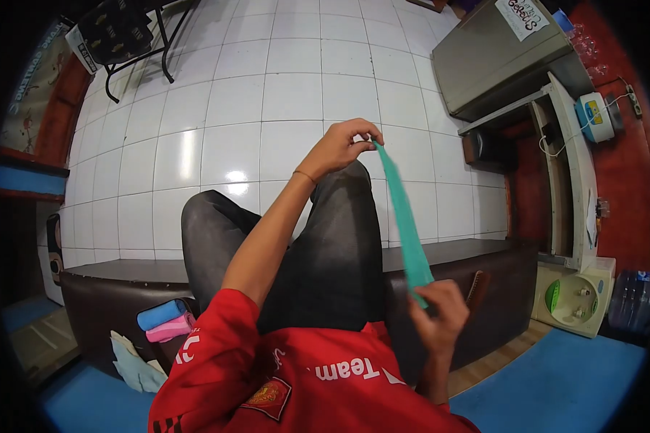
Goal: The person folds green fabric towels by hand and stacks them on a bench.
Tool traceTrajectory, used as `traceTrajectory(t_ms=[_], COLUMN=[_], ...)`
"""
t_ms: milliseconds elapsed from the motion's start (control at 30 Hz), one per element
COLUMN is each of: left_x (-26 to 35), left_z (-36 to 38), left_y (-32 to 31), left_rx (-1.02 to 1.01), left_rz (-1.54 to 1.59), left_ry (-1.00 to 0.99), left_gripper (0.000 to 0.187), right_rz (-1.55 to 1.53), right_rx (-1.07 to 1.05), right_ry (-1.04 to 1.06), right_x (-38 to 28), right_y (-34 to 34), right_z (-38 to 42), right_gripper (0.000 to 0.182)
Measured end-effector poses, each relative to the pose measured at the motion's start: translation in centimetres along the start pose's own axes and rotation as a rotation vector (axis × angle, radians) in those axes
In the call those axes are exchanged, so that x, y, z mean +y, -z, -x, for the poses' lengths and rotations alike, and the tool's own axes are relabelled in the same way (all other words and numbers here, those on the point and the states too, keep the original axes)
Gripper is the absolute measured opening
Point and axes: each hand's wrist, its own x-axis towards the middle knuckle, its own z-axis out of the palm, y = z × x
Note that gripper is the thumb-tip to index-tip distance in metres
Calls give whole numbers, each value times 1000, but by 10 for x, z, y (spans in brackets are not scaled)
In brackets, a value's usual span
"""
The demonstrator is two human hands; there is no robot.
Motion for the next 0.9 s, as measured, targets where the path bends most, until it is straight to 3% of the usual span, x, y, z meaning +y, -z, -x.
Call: traceTrajectory(t_ms=[167, 233, 400, 467, 600, 667, 900], left_x=[-69, -87, -100, -81, -80, -80, -97], left_z=[53, 79, 91, 78, 72, 69, 93], left_y=[-6, -6, -18, -18, -16, -20, -24], left_rx=[180, 147, 278, 329, 298, 438, 501], left_rz=[-69, -169, 137, 41, 1, -23, -210], left_ry=[19, 343, 439, 645, 494, 464, 511], left_gripper=[23, 22, 23, 26, 28, 28, 26], right_rz=[-110, -117, -106, -87, -94, -105, -127], right_rx=[-282, -333, -360, -415, -441, -413, -449], right_ry=[-84, -81, -48, 18, 54, 77, 90], right_x=[4, 6, 4, 1, -6, -11, -9], right_y=[-70, -91, -96, -95, -97, -97, -112], right_z=[24, 30, 20, 16, 9, 6, 5], right_gripper=[23, 21, 20, 21, 25, 24, 23])
